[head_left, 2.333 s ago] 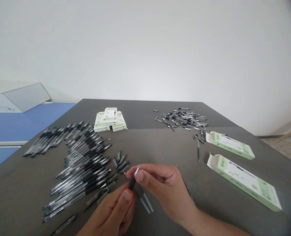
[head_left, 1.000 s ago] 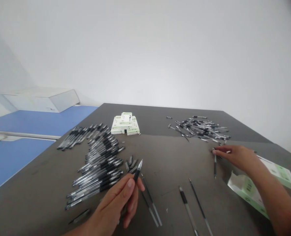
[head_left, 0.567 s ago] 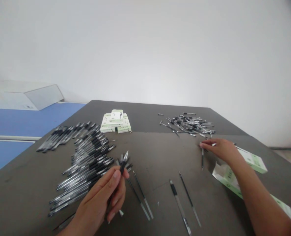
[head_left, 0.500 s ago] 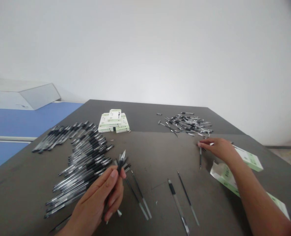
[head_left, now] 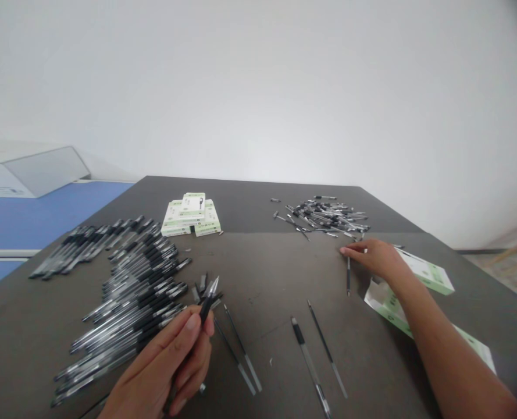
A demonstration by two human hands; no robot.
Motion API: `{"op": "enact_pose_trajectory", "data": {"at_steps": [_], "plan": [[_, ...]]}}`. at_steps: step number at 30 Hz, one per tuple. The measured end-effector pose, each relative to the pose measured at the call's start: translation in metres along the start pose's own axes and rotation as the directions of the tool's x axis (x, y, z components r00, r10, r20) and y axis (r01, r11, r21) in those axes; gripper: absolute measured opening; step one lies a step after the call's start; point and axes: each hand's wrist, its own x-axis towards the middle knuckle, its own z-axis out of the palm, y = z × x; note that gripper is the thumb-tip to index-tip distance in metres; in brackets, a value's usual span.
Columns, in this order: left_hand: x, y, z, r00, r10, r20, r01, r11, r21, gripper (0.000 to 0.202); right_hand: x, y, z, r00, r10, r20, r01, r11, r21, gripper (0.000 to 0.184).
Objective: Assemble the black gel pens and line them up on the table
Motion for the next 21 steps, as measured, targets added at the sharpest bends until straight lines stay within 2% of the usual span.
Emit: {"op": "enact_pose_trajectory", "data": {"at_steps": [5,8,11,14,18,19,21], "plan": [[-0.001,-0.002,-0.004,0.998,-0.039,0.048,0.038,0.999,0.019,0.052,-0.001,-0.005,0.001,0.999,0.002,-0.033,-0.001,0.999,0.042,0.034],[0.000,-0.003,-0.005,0.999,-0.037,0.037,0.035,0.998,0.053,0.057,-0.003,-0.013,-0.004,0.997,0.000,-0.080,0.008,0.995,0.099,0.028],[0.001,-0.004,-0.004,1.000,-0.013,0.025,0.011,0.998,0.058,0.057,-0.009,-0.026,-0.013,0.991,0.001,-0.137,0.026,0.980,0.197,0.036],[0.002,-0.003,-0.003,1.000,0.013,0.018,-0.014,0.999,0.044,0.053,-0.021,-0.051,-0.022,0.986,-0.035,-0.165,0.091,0.933,0.348,0.050],[0.003,-0.005,-0.009,0.998,0.035,0.049,-0.036,0.999,0.019,0.049,-0.056,-0.107,-0.025,0.970,-0.182,-0.164,0.242,0.804,0.543,0.050],[0.003,-0.006,-0.011,0.997,0.041,0.072,-0.042,0.999,-0.001,0.050,-0.068,-0.124,-0.024,0.958,-0.242,-0.153,0.282,0.700,0.656,0.044],[0.003,-0.008,-0.015,0.989,0.049,0.141,-0.042,0.998,-0.050,0.055,-0.096,-0.158,-0.019,0.916,-0.378,-0.133,0.332,0.528,0.781,0.034]]}}
